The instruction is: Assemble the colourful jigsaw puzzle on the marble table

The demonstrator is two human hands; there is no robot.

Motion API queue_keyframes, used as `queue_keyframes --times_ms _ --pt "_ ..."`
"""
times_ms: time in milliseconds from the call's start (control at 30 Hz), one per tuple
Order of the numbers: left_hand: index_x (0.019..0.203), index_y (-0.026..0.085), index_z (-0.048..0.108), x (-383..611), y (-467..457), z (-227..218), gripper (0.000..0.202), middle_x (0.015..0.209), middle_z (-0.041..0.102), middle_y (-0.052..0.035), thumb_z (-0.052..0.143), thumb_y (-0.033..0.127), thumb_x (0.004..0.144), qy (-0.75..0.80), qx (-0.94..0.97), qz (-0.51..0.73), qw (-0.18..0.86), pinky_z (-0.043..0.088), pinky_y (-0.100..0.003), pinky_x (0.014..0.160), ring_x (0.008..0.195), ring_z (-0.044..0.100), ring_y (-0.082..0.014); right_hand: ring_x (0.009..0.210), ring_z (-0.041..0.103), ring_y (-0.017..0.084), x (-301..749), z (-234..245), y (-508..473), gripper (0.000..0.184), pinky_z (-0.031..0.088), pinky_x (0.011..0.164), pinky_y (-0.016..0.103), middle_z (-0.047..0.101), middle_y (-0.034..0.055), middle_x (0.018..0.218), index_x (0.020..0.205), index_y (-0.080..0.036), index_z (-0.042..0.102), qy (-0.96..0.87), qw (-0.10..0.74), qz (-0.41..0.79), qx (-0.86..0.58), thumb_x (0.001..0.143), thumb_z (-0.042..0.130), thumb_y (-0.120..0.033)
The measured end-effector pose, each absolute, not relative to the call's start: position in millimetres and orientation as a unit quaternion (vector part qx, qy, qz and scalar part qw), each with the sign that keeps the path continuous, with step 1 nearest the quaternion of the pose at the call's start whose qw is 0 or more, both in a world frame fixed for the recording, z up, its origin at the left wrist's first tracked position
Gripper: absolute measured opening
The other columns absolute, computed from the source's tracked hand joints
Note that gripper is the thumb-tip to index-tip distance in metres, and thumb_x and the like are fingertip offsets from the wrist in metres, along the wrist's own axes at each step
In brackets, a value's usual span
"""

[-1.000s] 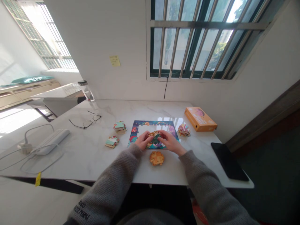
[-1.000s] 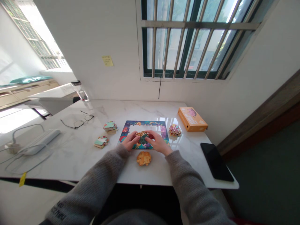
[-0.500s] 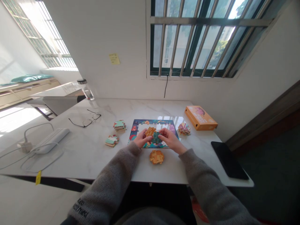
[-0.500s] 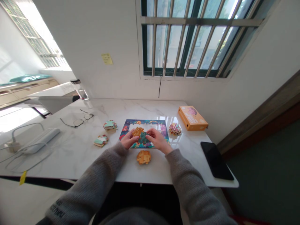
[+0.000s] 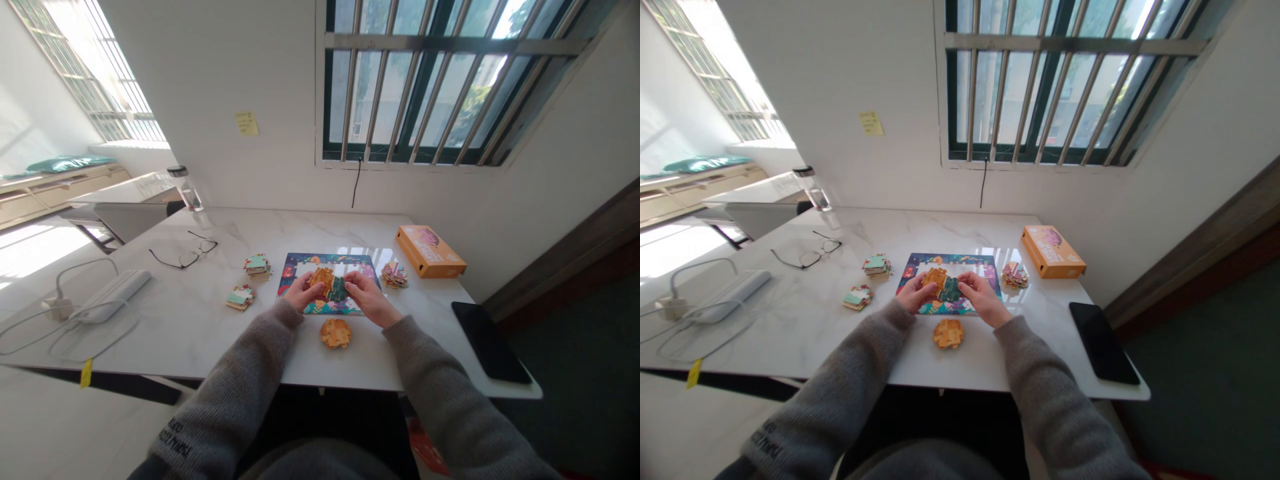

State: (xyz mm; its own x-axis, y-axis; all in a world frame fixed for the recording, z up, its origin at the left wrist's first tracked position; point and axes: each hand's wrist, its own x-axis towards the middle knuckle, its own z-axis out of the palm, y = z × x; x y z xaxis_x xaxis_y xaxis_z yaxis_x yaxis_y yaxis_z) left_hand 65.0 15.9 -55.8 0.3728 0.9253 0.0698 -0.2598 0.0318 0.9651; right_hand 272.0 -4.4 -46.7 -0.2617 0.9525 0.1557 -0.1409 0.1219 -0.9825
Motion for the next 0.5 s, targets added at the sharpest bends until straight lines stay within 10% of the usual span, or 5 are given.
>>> queue_keyframes --times_ms 500 --pt "0.096 0.016 0.056 57.2 20.1 -58.5 0.039 0.083 0.065 -0.0025 0.066 0.045 0.072 0.421 0.592 0.438 0.529 0.051 -0.028 0.06 0.071 0.063 -0.0181 0.075 0.051 0.013 285.4 -49.6 1.3 0.027 0.043 0.068 0.026 0.055 -0.0012 0.088 0.098 -0.022 0.059 -0.561 0.57 0.45 -0.396 0.085 0.066 -0.044"
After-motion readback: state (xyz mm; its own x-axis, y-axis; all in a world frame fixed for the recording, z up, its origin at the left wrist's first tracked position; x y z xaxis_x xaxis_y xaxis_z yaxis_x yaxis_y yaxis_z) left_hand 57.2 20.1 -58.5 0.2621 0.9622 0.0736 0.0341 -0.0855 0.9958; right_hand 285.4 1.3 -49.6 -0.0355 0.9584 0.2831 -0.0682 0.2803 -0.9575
